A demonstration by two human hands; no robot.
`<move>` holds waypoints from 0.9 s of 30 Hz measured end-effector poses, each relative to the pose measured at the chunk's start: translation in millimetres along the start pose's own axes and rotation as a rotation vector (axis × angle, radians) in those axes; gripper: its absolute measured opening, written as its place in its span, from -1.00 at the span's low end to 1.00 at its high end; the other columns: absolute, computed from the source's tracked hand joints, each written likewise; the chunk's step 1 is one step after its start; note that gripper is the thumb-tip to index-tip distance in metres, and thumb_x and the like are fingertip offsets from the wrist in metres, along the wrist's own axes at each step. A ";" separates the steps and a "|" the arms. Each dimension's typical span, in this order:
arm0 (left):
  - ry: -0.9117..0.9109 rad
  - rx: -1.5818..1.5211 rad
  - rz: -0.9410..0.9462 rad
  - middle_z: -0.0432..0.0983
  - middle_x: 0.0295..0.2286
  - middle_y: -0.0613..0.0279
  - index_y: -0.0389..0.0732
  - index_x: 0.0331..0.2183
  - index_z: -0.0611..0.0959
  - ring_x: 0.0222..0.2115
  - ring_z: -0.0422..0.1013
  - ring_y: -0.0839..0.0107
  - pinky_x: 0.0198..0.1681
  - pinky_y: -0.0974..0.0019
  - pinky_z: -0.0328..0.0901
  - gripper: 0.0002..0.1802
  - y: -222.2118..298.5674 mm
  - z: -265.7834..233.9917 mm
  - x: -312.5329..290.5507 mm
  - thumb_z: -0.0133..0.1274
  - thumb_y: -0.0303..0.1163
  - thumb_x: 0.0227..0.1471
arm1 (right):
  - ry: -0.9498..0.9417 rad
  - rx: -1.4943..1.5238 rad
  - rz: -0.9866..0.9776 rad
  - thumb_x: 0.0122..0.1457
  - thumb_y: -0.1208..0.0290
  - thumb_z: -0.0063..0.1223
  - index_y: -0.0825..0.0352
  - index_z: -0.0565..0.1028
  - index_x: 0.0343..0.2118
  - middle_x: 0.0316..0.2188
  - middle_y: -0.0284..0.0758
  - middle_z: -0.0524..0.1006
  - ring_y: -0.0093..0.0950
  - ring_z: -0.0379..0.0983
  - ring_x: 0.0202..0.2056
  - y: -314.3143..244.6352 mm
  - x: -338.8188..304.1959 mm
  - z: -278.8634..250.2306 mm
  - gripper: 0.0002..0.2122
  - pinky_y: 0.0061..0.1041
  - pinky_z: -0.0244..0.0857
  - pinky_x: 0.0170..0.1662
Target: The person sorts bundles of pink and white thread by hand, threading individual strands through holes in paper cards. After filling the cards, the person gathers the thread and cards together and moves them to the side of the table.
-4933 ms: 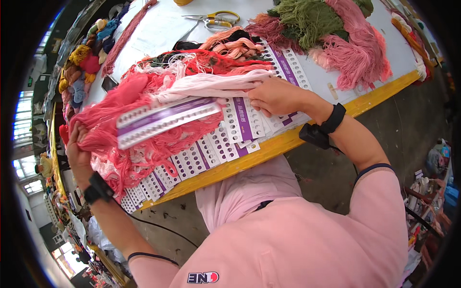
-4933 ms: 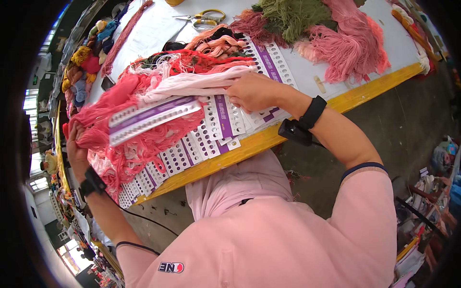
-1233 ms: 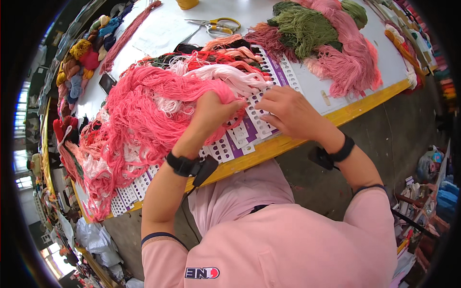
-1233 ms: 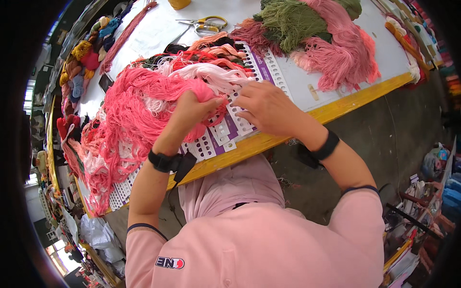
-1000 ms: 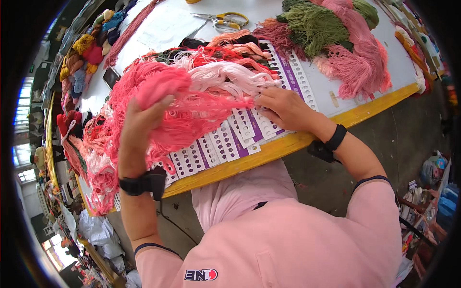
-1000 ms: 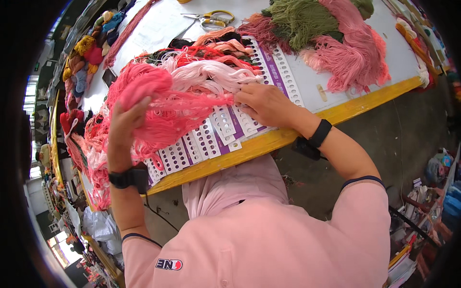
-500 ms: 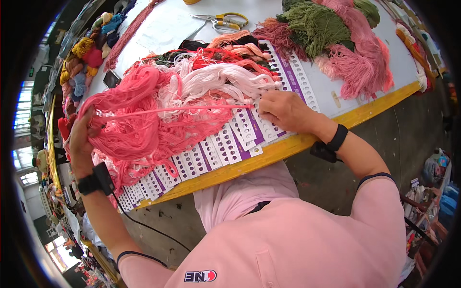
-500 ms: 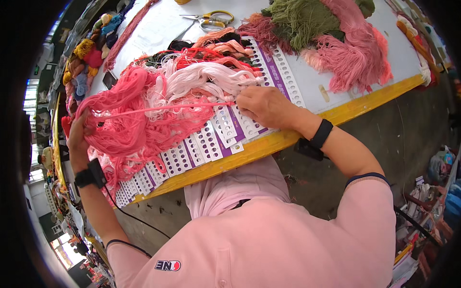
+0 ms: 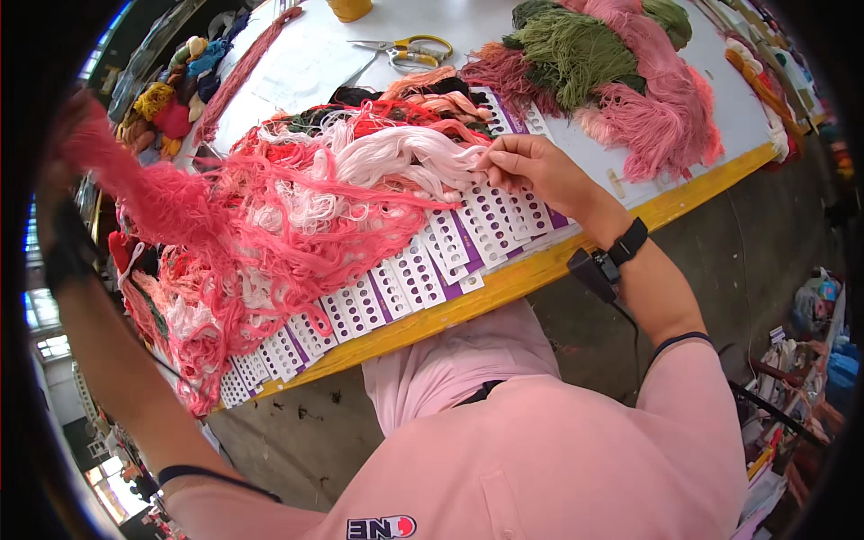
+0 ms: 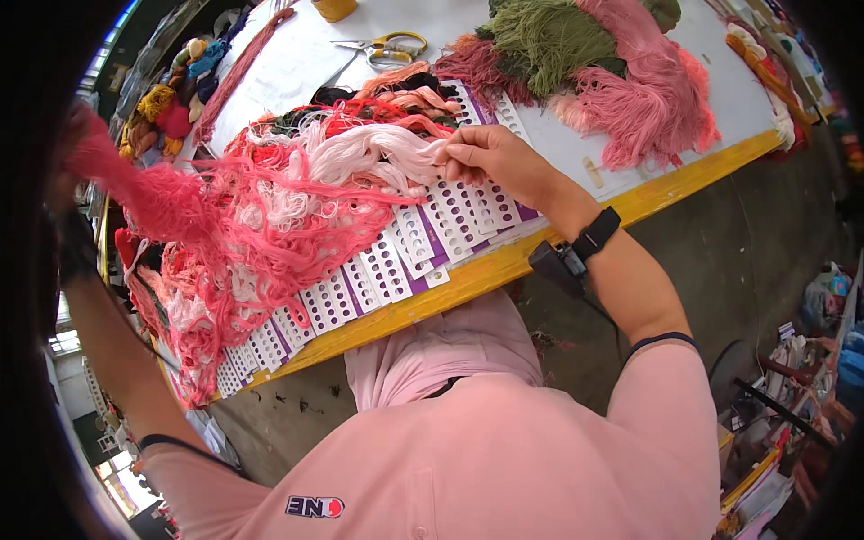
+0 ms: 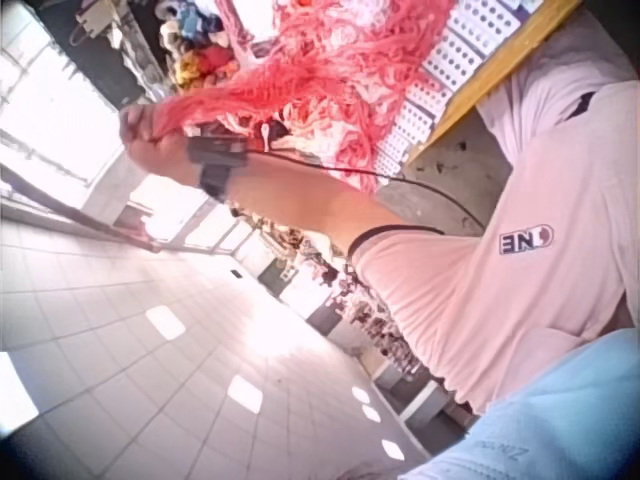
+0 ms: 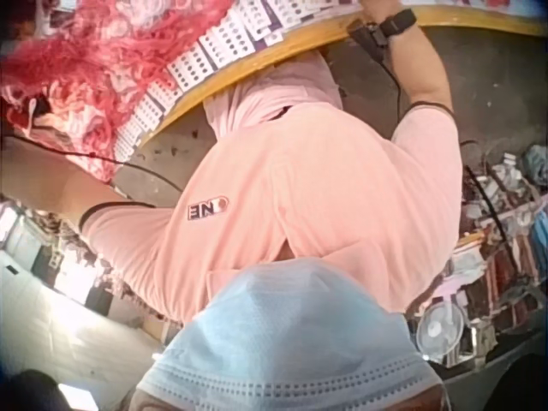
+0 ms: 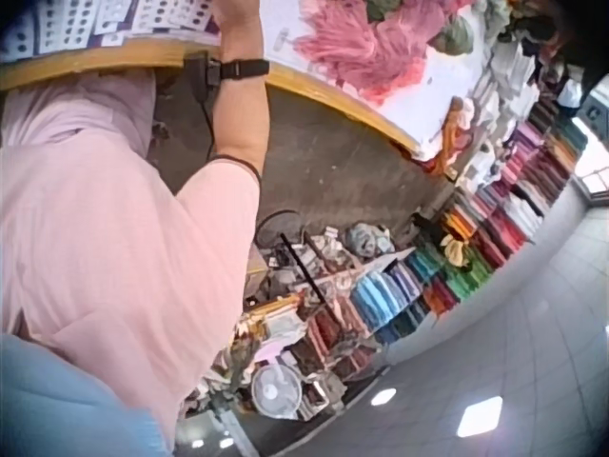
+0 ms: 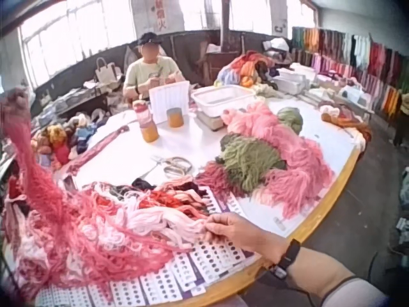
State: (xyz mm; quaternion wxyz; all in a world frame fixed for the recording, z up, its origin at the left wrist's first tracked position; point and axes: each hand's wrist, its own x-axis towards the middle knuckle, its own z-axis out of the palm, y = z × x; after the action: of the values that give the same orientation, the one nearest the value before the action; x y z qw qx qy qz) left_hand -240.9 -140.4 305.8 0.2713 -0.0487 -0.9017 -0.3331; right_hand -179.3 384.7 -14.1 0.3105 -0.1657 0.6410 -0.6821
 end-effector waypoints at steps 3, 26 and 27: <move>-0.497 -0.861 -0.285 0.42 -0.32 0.39 -0.28 -0.11 0.50 -0.61 0.23 0.78 -0.70 0.63 0.16 -0.71 32.0 152.6 -142.9 -0.12 -0.30 0.23 | 0.095 0.302 0.078 0.31 0.41 -0.13 0.47 0.43 -0.07 -0.21 -0.24 0.56 -0.60 0.47 -0.36 3.0 0.8 2.3 -0.75 -0.65 0.38 -0.26; -0.433 -1.755 -1.016 0.36 0.05 0.01 -0.38 0.14 0.32 0.01 0.37 0.25 0.12 0.09 0.28 -0.40 77.3 270.4 -309.4 -0.20 -0.09 0.29 | 0.025 0.297 0.090 0.23 0.42 0.08 0.34 0.50 -0.29 -0.28 -0.41 0.52 -0.64 0.44 -0.35 -19.3 10.1 118.9 -0.90 -0.64 0.35 -0.28; -0.429 -1.756 -1.014 0.36 0.05 0.01 -0.38 0.14 0.32 0.01 0.37 0.25 0.12 0.09 0.28 -0.40 75.4 268.7 -310.1 -0.20 -0.09 0.29 | 0.022 0.294 0.090 0.23 0.42 0.08 0.34 0.50 -0.29 -0.28 -0.41 0.52 -0.64 0.44 -0.35 -17.7 8.7 116.3 -0.90 -0.64 0.35 -0.28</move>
State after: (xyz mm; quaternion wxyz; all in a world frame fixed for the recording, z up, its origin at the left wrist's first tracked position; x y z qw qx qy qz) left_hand -80.5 115.3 17.8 -0.1983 0.0976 -0.2854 -0.9326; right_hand -116.9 289.3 16.0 0.3547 -0.0820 0.5442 -0.7558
